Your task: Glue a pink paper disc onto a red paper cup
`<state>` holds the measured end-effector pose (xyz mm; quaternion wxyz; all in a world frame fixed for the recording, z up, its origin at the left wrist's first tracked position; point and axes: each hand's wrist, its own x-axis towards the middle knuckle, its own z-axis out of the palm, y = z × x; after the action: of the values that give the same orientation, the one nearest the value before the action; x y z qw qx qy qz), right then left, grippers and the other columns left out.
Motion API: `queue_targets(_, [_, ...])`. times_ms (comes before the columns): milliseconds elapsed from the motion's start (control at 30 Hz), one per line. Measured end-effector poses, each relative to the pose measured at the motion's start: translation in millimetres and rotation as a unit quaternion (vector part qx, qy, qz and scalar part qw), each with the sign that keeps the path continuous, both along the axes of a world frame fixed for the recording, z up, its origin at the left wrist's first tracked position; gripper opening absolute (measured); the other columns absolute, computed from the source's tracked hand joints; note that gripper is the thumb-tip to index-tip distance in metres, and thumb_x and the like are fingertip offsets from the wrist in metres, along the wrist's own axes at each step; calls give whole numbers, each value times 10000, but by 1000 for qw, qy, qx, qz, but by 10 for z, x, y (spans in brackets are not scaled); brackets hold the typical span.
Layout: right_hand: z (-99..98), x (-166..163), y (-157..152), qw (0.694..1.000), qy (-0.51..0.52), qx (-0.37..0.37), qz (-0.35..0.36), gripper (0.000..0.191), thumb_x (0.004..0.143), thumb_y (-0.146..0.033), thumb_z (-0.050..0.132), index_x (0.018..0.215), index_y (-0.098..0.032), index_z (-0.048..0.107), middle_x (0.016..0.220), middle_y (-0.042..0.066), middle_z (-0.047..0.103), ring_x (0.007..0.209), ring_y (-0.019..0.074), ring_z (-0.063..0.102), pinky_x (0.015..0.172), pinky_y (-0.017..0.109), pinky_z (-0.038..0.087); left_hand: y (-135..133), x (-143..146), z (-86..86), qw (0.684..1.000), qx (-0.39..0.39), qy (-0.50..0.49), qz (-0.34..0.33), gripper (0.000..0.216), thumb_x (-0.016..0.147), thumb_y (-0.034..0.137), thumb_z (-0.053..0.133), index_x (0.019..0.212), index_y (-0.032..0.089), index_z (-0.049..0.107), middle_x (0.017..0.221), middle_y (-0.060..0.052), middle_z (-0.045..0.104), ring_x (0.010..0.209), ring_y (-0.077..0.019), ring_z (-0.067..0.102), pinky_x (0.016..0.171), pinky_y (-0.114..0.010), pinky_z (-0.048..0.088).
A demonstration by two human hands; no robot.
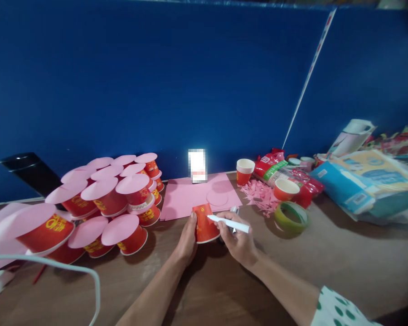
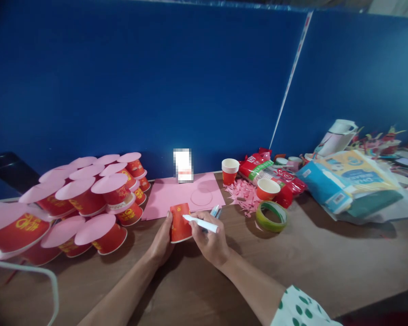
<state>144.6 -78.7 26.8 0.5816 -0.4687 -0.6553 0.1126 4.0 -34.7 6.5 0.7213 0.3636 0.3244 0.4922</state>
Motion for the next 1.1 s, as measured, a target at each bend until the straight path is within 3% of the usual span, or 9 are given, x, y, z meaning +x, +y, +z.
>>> queue_targets(200, [4,-9,-13,999,-10,32,-2,123,894,-203,501,896,-181,623,766,52,688,674,152,667,661,249,555,12,1,-13,1000,-24,-12,16,531,780,587,586,1009,112,654,1049,-122,702,1056,-259,614,969,-386,439])
queue_targets(433, [31,-8,-21,995,-36,87,24,168,879,-143,526,993,-177,644,889,84,724,809,187,694,747,301,567,29,-7,-40,999,-10,-29,21,505,810,560,567,1065,133,654,1079,-105,703,1091,-256,607,1024,-407,395])
queue_targets(833, [0,12,22,995,-32,89,12,157,888,-136,529,990,-174,642,862,70,716,802,171,693,770,273,560,19,-10,-43,1000,23,-14,5,578,835,560,530,1197,114,597,1128,-136,687,1122,-292,596,1039,-454,377])
queue_targets(1100, [-17,10,29,995,-32,88,18,189,886,-121,529,1023,-192,637,868,55,708,799,160,692,760,257,561,22,-1,-54,999,23,-22,5,543,842,548,529,1173,126,615,1120,-130,690,1124,-291,594,1040,-455,383])
